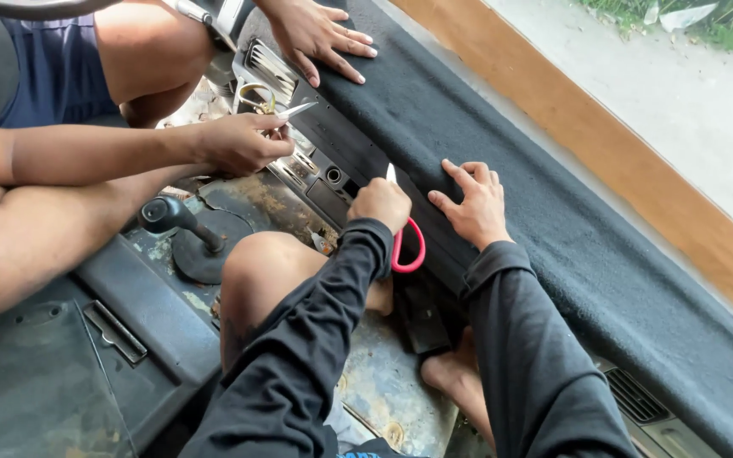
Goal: Trimming a fabric cover and cutting out openings for features on a vehicle dashboard using scissors and a blade.
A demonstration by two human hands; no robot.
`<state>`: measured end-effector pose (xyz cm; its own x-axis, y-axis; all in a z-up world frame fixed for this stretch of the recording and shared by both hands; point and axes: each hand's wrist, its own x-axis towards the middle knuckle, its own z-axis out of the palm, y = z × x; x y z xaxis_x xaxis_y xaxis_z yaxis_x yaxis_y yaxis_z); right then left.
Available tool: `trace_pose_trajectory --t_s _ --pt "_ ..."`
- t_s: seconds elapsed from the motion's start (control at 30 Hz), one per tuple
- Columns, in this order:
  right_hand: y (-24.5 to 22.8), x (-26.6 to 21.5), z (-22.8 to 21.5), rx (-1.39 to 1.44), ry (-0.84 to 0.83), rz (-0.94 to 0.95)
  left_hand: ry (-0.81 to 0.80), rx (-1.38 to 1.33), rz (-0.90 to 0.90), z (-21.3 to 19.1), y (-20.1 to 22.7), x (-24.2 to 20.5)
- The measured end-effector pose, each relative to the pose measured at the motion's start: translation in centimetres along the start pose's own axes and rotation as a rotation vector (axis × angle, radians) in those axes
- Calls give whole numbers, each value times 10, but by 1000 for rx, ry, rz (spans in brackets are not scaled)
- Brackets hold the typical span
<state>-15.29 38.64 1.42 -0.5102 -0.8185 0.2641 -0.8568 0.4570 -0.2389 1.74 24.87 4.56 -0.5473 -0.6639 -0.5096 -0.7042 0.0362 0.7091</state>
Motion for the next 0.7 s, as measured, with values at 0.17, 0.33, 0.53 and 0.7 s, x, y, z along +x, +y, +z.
trace_pose_trajectory --t_s 0.17,0.33,0.53,0.7 --pt "-3 1 -3 8 -26 10 134 -78 -25 5 -14 45" --pt "-7 -1 -5 13 -45 38 110 -118 -29 18 -13 51" --pt "-8 -1 -6 24 -51 34 110 -117 -28 21 0 44" --pt "-7 5 -7 21 -77 30 96 -83 -20 19 10 61"
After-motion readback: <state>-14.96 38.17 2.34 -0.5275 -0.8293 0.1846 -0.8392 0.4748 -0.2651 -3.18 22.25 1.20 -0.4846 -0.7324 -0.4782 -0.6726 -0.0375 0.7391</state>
